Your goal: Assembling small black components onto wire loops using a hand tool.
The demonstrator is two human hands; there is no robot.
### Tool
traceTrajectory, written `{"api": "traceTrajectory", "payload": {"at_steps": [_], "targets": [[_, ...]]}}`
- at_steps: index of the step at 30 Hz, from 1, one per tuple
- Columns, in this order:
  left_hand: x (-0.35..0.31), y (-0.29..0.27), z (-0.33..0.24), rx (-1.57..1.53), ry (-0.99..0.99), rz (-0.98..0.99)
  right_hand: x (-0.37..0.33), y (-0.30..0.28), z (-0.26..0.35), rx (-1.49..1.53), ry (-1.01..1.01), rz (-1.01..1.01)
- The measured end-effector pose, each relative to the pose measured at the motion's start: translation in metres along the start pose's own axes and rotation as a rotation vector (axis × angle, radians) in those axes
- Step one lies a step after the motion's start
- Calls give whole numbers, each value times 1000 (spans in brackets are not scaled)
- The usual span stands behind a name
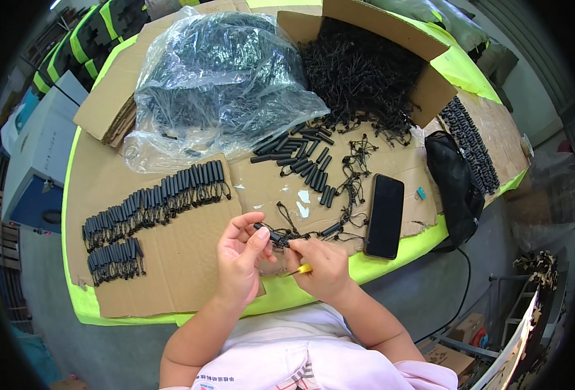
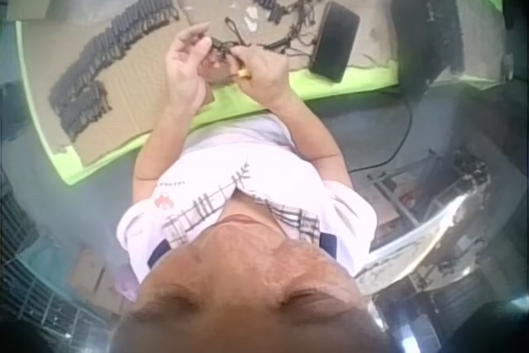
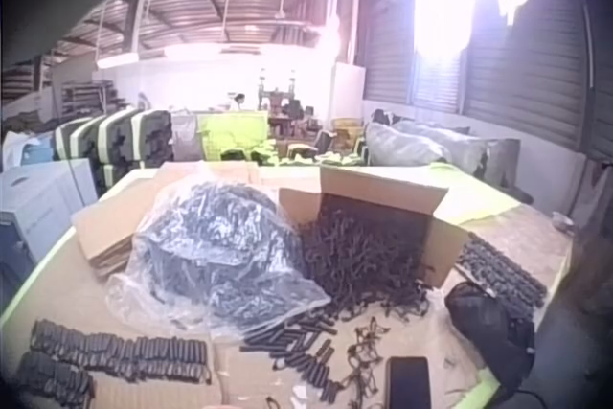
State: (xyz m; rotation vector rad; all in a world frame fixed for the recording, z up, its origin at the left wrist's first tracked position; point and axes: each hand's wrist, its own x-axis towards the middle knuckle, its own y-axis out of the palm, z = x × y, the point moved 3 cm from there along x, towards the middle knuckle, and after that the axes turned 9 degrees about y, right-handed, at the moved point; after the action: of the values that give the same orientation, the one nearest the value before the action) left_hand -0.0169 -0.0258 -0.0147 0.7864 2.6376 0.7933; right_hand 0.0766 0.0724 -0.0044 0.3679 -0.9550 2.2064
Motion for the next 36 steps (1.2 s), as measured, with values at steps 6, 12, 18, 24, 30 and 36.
{"api": "traceTrajectory", "payload": {"at_steps": [6,12,18,24,30,36], "targets": [[-2,-2,0,210,154,11,1,0,4,-125,-62,-39],[-1,-5,2,262,159,58,0,2,-1,-68,-34,-64],[-2,-7,8,-11,-38,11,0,2,4,-146,-108,-36],[-6,2,5,156,123,92,-3,5,-5,120,44,105],[-8,3,6,248,146,148,-19,18,-23,899,798,378],[1,-4,3,-118,-36,45,-6,-3,5,100,251,185]]}}
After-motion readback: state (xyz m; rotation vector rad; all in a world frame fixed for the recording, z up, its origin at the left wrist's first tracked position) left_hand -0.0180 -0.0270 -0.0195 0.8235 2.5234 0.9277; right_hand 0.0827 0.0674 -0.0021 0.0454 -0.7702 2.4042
